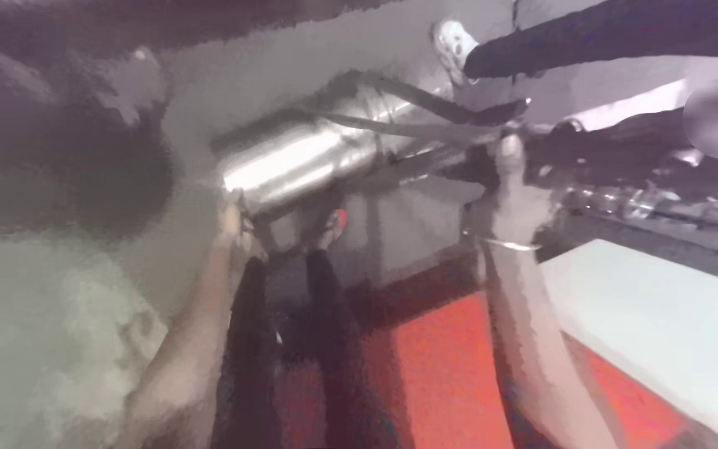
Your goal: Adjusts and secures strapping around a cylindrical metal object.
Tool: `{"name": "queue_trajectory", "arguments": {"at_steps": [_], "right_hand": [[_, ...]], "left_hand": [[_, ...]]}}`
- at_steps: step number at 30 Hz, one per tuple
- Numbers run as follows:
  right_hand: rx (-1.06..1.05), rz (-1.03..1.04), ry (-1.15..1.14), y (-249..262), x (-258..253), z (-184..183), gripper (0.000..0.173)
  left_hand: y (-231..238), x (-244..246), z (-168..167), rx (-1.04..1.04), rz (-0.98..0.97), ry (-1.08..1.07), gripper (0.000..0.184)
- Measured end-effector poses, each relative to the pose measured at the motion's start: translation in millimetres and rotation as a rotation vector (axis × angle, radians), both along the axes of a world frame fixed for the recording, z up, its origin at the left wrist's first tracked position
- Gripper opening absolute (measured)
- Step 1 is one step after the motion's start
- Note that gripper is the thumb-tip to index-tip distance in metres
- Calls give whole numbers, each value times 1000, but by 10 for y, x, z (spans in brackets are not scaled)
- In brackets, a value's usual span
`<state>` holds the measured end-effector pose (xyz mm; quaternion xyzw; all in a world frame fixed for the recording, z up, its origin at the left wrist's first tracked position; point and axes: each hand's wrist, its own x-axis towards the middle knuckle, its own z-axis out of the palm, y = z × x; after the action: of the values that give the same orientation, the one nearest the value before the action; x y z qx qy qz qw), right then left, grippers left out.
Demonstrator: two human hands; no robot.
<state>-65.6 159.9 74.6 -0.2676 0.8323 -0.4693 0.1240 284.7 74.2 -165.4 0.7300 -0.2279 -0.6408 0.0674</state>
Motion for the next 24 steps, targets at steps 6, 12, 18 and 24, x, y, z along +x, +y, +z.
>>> {"name": "queue_trajectory", "arguments": {"at_steps": [6, 12, 18, 24], "right_hand": [[450, 101, -220, 867, 757, -365, 54], [827, 174, -334, 1261, 1527, -191, 24], [621, 246, -391, 1100, 1631, 169, 47], [280, 633, -194, 596, 2018, 139, 67]], "left_hand": [[43, 144, 389, -51, -77, 139, 38], [134, 246, 532, -110, -204, 110, 43], [278, 211, 800, -81, -130, 24, 48], [671, -439, 1669, 1, 180, 445, 63]]}}
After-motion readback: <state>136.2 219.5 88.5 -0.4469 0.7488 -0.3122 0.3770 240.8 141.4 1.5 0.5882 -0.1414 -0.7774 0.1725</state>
